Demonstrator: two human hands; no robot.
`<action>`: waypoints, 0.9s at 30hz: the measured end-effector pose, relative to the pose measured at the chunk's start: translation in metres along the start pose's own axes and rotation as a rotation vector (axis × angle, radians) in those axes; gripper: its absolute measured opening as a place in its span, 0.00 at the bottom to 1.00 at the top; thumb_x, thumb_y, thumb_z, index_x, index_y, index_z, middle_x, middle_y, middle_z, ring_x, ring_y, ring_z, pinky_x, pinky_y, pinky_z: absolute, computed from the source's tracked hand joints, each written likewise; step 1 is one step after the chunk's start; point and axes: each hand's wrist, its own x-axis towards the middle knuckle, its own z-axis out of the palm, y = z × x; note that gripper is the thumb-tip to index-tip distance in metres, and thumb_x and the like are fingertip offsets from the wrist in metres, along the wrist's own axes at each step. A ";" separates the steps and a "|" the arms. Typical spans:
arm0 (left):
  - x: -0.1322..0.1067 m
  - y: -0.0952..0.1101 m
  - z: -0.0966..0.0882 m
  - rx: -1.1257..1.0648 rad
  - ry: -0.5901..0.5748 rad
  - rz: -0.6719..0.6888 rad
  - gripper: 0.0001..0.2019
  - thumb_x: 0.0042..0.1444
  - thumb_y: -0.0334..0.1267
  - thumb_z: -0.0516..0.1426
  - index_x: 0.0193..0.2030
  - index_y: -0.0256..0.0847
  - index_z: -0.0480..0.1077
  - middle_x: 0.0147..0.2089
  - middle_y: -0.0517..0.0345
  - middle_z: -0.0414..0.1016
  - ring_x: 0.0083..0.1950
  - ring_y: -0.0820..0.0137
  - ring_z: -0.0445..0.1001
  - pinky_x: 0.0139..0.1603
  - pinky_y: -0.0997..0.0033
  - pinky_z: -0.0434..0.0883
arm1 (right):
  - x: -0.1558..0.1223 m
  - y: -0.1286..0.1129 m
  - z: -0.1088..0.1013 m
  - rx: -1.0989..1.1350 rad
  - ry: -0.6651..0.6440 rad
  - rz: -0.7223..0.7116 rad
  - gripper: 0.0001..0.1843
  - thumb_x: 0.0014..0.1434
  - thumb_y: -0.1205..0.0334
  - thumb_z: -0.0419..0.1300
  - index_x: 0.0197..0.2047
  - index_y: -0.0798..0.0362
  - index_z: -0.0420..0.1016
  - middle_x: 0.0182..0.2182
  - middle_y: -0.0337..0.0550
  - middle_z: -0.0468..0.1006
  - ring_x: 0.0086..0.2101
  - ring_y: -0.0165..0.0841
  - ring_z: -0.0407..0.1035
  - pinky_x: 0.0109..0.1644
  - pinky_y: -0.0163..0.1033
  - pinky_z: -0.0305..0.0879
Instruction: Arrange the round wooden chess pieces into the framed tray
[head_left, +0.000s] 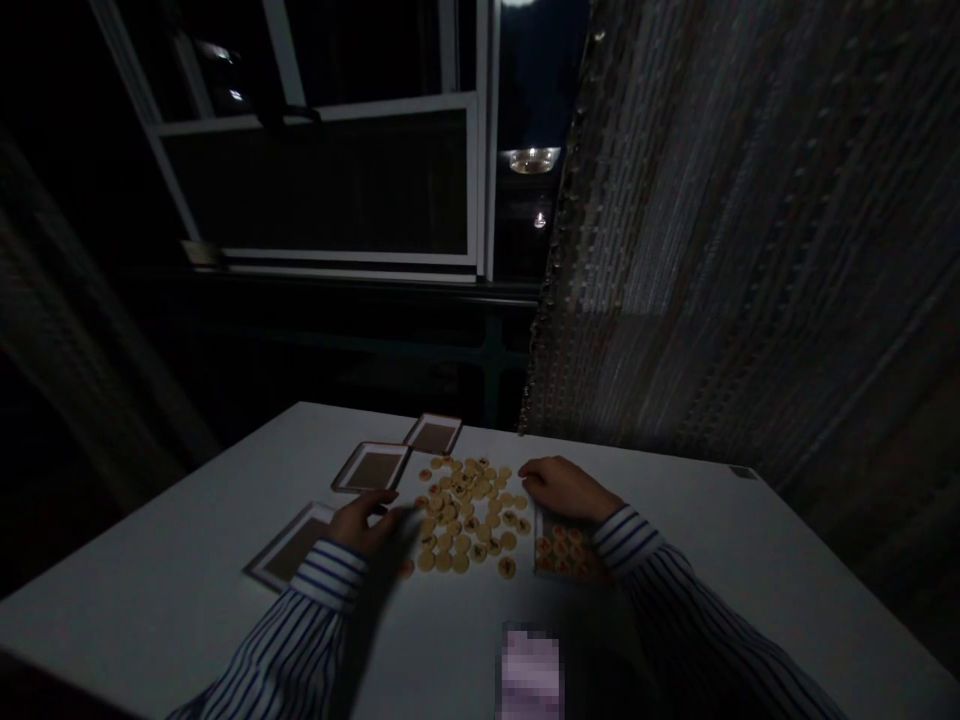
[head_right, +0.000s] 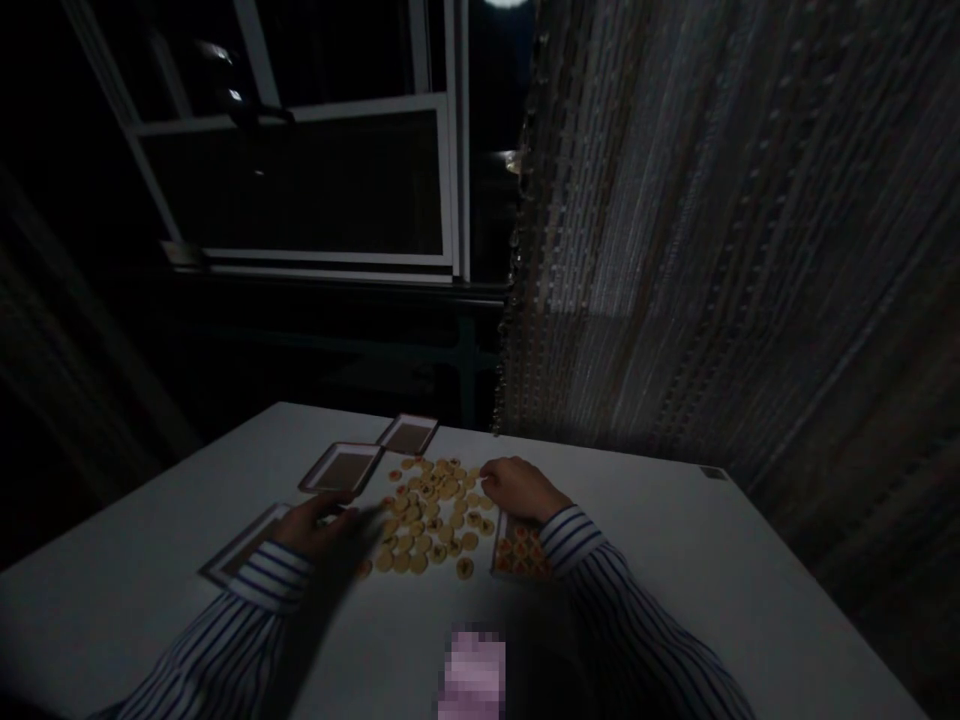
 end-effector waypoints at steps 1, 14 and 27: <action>0.002 -0.004 -0.001 0.010 -0.031 -0.001 0.19 0.45 0.50 0.51 0.39 0.40 0.70 0.37 0.53 0.77 0.35 0.65 0.76 0.38 0.66 0.72 | 0.006 -0.004 0.002 0.007 -0.016 -0.010 0.19 0.55 0.63 0.46 0.45 0.54 0.72 0.42 0.47 0.75 0.42 0.32 0.68 0.46 0.33 0.58; 0.047 -0.009 0.019 0.201 -0.213 0.065 0.18 0.48 0.35 0.52 0.47 0.35 0.68 0.47 0.46 0.73 0.45 0.63 0.72 0.45 0.66 0.68 | 0.072 -0.039 0.036 0.088 -0.063 -0.066 0.16 0.52 0.64 0.48 0.39 0.53 0.74 0.37 0.45 0.77 0.38 0.33 0.69 0.40 0.32 0.58; 0.078 -0.018 0.051 0.302 -0.305 0.091 0.18 0.48 0.34 0.53 0.48 0.39 0.67 0.48 0.50 0.72 0.50 0.64 0.69 0.51 0.68 0.64 | 0.103 -0.041 0.062 0.120 -0.033 -0.076 0.18 0.53 0.64 0.46 0.42 0.52 0.73 0.40 0.45 0.76 0.41 0.33 0.68 0.42 0.32 0.57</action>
